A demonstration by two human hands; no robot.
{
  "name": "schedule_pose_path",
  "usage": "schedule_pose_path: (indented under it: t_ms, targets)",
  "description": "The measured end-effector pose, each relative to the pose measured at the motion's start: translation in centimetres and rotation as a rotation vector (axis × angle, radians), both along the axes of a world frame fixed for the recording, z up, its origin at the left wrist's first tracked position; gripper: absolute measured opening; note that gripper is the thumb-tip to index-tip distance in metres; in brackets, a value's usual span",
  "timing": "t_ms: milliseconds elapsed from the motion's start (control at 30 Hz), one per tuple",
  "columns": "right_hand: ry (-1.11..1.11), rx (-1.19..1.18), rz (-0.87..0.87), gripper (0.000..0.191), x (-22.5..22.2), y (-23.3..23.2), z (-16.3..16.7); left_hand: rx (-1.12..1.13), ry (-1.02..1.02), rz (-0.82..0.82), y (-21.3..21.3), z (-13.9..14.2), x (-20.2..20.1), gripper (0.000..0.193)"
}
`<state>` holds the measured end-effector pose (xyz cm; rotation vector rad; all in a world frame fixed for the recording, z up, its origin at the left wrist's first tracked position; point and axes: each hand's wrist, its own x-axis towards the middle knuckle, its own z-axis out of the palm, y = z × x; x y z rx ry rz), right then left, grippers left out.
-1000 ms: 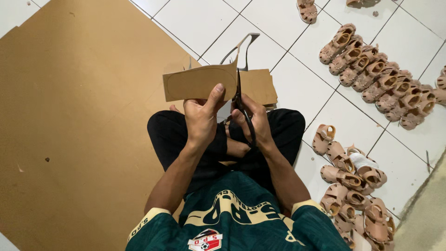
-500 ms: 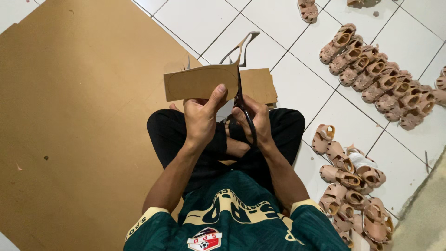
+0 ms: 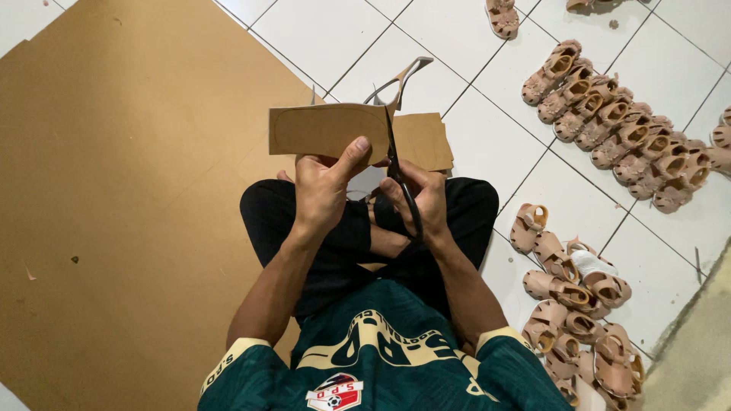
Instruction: The person sits on the workshop floor and cuts shoe insole shapes from cardboard sheets using scissors, tracing around drawn outlines and trimming the edges. They set finished cut pieces aside and pick up new cardboard pieces to cut more insoles one at a time.
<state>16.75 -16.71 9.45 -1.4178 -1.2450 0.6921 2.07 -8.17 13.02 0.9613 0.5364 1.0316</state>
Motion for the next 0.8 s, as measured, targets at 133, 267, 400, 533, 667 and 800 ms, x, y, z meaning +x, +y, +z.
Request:
schedule_pose_path:
  t_ms: [133, 267, 400, 533, 667, 800]
  targets:
    - [-0.008, 0.057, 0.044, 0.062, 0.1, -0.4, 0.3, 0.007, -0.020, 0.003, 0.2, -0.1, -0.1, 0.021]
    - [0.003, 0.025, 0.042, 0.058, 0.2, -0.5, 0.1, 0.013, 0.030, -0.006, 0.7, -1.0, -0.3, 0.019]
    - [0.037, 0.156, 0.123, 0.049, 0.4, -0.3, -0.3, 0.021, 0.092, -0.026, 1.5, -2.3, -0.7, 0.018]
    - [0.004, 0.023, 0.040, 0.043, 0.3, -0.5, -0.5, 0.051, 0.042, -0.059, 2.2, -3.0, -0.4, 0.022]
    - [-0.055, 0.061, -0.013, 0.041, -0.5, 0.2, -1.1, -0.109, -0.121, 0.181, 1.5, -3.2, 1.5, 0.038]
    - [0.088, -0.058, -0.030, 0.045, -0.6, 0.5, -1.8, 0.092, 0.029, 0.198, 1.0, -3.5, 1.7, 0.039]
